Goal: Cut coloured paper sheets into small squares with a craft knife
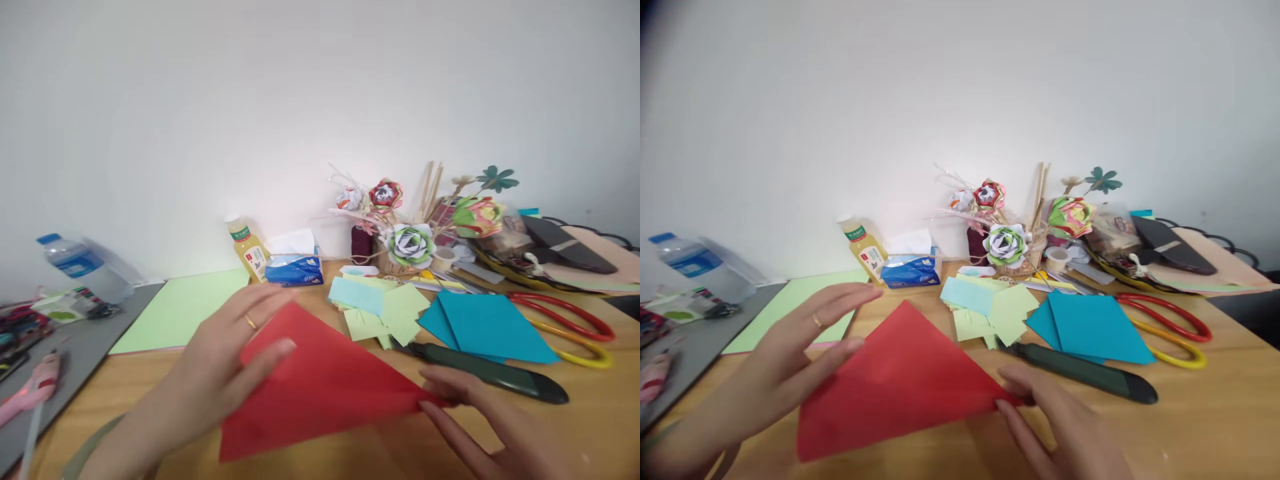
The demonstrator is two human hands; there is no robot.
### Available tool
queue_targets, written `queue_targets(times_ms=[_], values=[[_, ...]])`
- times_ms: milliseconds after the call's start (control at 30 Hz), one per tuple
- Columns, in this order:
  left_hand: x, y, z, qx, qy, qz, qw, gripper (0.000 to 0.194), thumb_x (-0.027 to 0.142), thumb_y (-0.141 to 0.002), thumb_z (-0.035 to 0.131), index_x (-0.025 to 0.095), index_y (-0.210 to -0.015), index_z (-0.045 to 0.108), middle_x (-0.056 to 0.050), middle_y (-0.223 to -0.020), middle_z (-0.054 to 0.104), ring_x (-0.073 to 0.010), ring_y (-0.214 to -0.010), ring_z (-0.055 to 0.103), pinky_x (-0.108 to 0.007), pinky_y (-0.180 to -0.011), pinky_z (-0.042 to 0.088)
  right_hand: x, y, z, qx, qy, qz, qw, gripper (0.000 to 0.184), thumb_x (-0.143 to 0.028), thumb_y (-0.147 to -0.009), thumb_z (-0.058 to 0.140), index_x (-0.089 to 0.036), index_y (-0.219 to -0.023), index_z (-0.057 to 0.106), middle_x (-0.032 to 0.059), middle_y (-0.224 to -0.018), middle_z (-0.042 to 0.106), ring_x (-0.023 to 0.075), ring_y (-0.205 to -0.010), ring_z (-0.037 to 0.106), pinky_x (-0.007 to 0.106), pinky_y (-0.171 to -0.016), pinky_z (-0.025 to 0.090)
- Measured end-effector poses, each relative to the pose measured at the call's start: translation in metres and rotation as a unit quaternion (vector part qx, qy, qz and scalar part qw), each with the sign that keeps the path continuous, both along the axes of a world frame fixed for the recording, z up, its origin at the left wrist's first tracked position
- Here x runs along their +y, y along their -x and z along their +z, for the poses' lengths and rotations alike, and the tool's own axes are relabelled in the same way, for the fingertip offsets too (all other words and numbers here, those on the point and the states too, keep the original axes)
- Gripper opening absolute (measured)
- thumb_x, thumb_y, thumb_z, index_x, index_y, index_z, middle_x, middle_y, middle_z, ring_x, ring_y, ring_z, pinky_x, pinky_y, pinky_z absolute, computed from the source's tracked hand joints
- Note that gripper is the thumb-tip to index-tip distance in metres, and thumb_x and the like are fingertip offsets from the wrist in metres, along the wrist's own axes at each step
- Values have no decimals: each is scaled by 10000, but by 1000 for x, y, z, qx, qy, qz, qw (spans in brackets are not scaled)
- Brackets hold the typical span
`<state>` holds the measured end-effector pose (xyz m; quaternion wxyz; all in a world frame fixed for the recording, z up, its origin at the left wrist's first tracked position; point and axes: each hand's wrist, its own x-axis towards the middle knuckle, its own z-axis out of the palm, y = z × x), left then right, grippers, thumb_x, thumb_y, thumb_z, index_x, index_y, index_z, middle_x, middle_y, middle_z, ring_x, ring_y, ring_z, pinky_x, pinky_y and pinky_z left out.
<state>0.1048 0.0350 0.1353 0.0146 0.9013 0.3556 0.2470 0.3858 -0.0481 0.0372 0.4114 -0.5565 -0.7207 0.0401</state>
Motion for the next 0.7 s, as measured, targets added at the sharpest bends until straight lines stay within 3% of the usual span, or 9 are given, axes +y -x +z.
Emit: queue_targets(times_ms=[67,133,233,300,400,467,567,700], values=[[-24,-24,27,56,-36,-60,996,468,500,-886,435,242,-1274,479,-80,-1258,559,-272,-1200,475,-445,-995,384,2,6,25,4,-47,21,999,211,-333,-821,555,-256,-1015,593,4,-832,707,147,-702,676,197,-620,539],[-43,-47,43,100,-46,-75,991,650,645,-789,482,221,-1281,469,-103,-1295,526,-315,-1242,421,-476,-1004,353,-1,12,47,24,-88,43,995,174,-309,-829,546,-258,-987,600,6,-838,704,145,-715,674,200,-621,538],[-56,-72,50,116,-33,-98,988,763,641,-725,574,180,-1312,415,-130,-1274,530,-321,-1210,444,-446,-965,367,-8,20,69,66,-135,61,987,156,-282,-815,573,-262,-969,592,-9,-794,689,120,-680,658,183,-618,527],[-57,-80,50,101,0,-88,991,645,551,-727,634,186,-1239,487,-96,-1097,624,-280,-1031,560,-381,-856,422,-11,22,80,110,-144,69,981,201,-278,-806,584,-260,-1006,572,-15,-756,668,117,-674,645,194,-631,525],[-61,-82,52,62,119,-52,990,230,412,-771,632,184,-802,630,1,-716,610,-152,-658,557,-246,-589,396,-15,23,96,184,-95,95,974,277,-319,-797,586,-245,-1062,555,-8,-748,644,125,-670,626,217,-605,519],[-69,-80,54,7,183,-36,982,297,392,-771,628,169,-593,545,42,-564,493,-97,-531,447,-214,-487,304,-20,24,107,210,-17,127,969,319,-369,-782,597,-226,-1067,572,7,-795,645,126,-658,608,226,-580,507],[-87,-76,56,-86,251,-40,963,338,413,-741,641,163,-565,497,70,-517,391,-74,-497,351,-208,-455,238,-31,26,121,197,75,201,957,250,-424,-791,574,-197,-876,639,21,-795,645,140,-690,583,243,-608,486],[-105,-73,57,-149,365,-62,917,345,428,-725,632,156,-580,478,71,-528,399,-64,-488,345,-202,-449,236,-44,27,131,187,105,237,947,292,-437,-802,557,-189,-660,618,6,-708,620,141,-694,557,249,-636,455]])
